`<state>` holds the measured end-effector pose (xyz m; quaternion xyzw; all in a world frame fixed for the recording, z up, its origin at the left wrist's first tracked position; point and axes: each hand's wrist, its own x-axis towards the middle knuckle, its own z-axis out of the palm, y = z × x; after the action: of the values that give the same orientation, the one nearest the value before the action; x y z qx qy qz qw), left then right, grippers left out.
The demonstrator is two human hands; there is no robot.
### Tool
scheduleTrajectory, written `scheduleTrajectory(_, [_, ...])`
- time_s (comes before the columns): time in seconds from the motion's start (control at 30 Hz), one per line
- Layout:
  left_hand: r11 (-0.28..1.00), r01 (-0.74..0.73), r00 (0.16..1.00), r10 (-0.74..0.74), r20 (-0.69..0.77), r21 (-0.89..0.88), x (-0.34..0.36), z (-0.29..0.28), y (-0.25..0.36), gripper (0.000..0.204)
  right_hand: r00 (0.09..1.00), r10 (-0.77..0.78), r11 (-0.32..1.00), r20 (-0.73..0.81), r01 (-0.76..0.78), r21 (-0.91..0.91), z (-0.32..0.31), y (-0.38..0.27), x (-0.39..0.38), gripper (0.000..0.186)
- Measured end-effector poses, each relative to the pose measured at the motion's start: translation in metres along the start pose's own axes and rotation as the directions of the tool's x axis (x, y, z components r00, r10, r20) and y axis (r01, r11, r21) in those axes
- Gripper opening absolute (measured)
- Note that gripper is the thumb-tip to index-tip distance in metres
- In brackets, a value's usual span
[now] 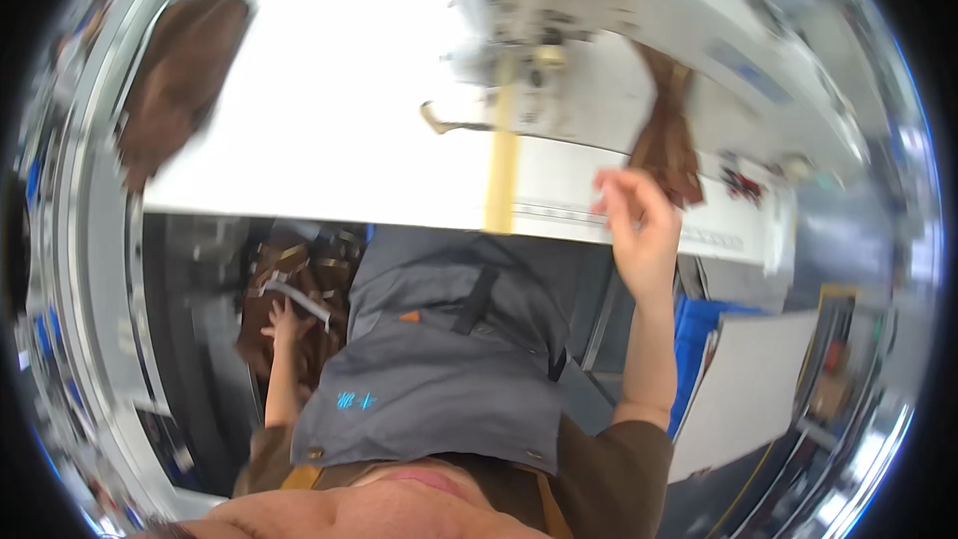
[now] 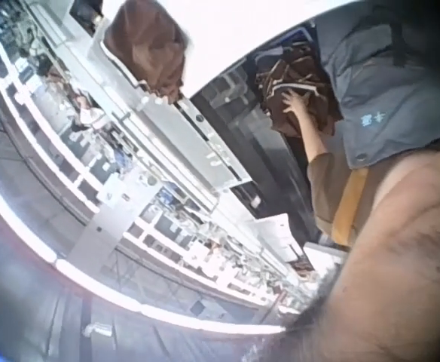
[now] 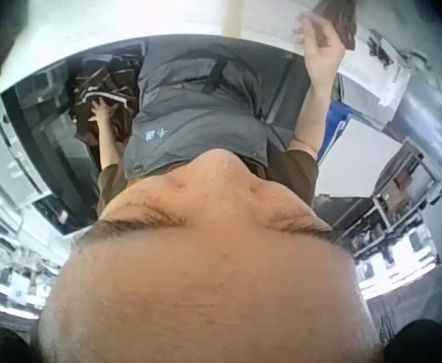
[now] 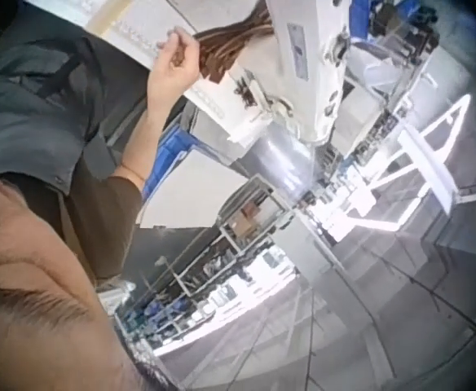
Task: Sewing zippers and fabric pieces together using an industrial sewing machine.
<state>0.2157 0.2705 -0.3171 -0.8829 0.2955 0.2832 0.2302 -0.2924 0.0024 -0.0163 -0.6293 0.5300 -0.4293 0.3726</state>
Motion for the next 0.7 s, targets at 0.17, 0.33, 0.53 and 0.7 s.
scheduleTrajectory(0.17, [0.607,-0.690,0.607,0.782,0.142,-0.393,-0.099,-0.146,0.102,0.057,0.936,-0.125,0.829,-0.329,-0.084,-0.553,-0.055,0.030,0.051,0.027])
scheduleTrajectory(0.33, [-0.073,-0.816,-0.232,0.950,0.208,-0.574,-0.241,-0.257,0.232,0.034,0.926,0.008,0.601,-0.379,-0.307,-0.738,-0.051,0.033,0.069,0.040])
scheduleTrajectory(0.53, [-0.343,-0.839,-0.343,0.936,-0.079,-0.422,-0.284,-0.278,0.379,0.022,0.874,-0.321,0.505,-0.364,-0.167,-0.847,-0.066,0.072,0.096,0.028])
scheduleTrajectory(0.7, [-0.037,-0.334,0.020,0.999,-0.046,-0.942,-0.293,-0.278,0.444,0.037,0.942,-0.040,0.999,-0.334,0.041,-0.004,-0.076,0.027,0.066,0.014])
